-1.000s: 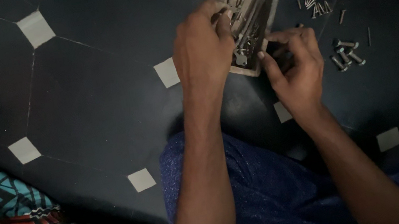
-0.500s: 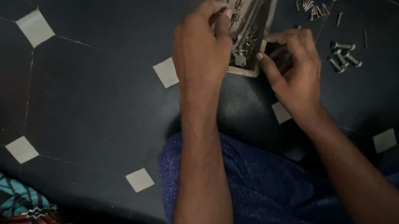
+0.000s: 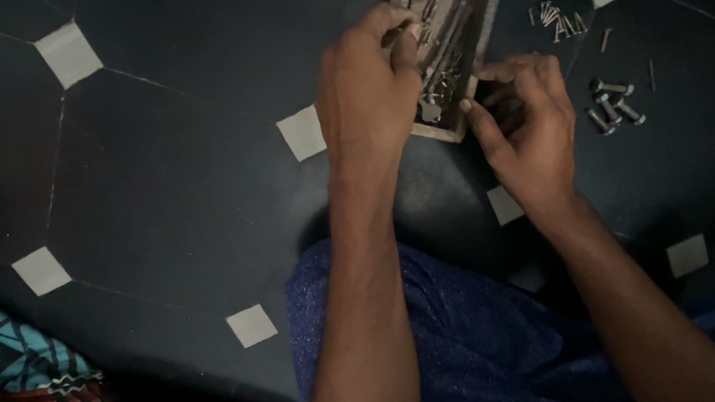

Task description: The person sits on the floor and assembles small metal hardware pieces, such as screws and bolts, by hand. They pick up individual components, fit them together, and place the assembled items into a wooden tray.

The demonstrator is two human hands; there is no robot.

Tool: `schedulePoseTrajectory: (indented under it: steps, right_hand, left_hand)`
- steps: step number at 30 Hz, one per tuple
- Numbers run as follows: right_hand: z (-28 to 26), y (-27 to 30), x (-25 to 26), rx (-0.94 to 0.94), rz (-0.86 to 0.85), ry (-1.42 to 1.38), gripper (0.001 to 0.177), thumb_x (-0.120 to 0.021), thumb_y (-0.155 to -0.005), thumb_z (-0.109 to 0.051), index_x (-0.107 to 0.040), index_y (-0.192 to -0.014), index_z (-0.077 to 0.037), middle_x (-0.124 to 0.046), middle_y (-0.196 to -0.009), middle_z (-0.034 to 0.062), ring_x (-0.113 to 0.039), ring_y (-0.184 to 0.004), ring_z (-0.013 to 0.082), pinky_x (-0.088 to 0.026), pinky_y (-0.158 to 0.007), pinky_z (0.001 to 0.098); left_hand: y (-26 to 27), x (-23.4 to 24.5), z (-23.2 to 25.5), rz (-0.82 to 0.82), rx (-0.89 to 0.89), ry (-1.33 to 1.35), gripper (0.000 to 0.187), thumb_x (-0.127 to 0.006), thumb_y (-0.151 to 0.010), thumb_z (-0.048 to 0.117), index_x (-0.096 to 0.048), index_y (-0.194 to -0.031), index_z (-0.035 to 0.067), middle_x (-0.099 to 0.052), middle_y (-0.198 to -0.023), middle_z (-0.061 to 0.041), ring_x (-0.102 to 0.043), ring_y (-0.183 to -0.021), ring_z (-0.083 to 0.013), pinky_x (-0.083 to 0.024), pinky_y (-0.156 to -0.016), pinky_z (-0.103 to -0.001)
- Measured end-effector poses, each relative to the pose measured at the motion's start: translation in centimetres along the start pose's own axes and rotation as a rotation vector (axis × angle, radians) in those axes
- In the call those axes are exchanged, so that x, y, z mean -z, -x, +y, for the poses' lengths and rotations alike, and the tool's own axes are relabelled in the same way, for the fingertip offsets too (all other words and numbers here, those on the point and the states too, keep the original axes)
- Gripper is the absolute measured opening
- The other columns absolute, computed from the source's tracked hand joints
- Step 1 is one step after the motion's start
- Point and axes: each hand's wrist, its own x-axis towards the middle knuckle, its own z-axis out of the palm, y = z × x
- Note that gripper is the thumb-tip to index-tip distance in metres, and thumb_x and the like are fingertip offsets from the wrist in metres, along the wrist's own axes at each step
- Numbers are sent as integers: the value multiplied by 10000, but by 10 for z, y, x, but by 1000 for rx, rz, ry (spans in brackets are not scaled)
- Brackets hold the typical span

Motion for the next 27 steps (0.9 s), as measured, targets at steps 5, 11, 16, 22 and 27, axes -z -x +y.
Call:
schedulePoseTrajectory:
  steps: [5, 11, 16, 22, 27]
  right_hand:
    - [0, -3, 8, 128, 48, 158, 315, -828, -882, 56, -671, -1156, 49, -572, -1169, 152, -683, -992, 247, -595, -800, 318]
    - [10, -11, 23, -10, 38, 33, 250, -793, -991, 16, -687, -1218, 20, -565, -1284, 145, -710, -991, 166, -588, -681, 231]
    - [26, -24, 38, 142, 5, 112, 135, -780, -1078, 21, -692, -1179, 32, -587, -1237, 144, -712, -1030, 179, -636, -731, 222]
    - [20, -64, 41, 223, -83, 197, 142, -784, -1070, 9, -711, -1188, 37, -628, -1224, 176, -724, -1027, 213, -626, -739, 269]
    - [21, -97, 27, 435, -94, 380, 217, -772, -941, 48, -728, -1153, 31, -661, -1205, 198, -708, -1068, 284, -606, -895, 361]
  left_hand:
    - [-1, -1, -1, -13, 35, -18, 217, -623, -967, 190, -734, -1139, 119, -800, -953, -91, -798, -804, -218, -589, -702, -371]
    - [-2, -1, -8, 111, -94, 2, 202, -654, -954, 169, -748, -1131, 143, -800, -1008, -96, -782, -886, -254, -599, -743, -390]
    - [-3, 0, -8, 83, -44, 27, 194, -632, -951, 189, -728, -1118, 164, -795, -1020, -65, -787, -877, -238, -606, -712, -385]
    - [-1, 7, 0, 94, 13, 16, 185, -645, -933, 232, -746, -1086, 202, -803, -992, -43, -777, -886, -247, -586, -727, -403]
    - [-4, 6, -5, 111, 32, 57, 169, -649, -951, 247, -747, -1074, 185, -803, -978, -53, -777, -894, -250, -590, -753, -394]
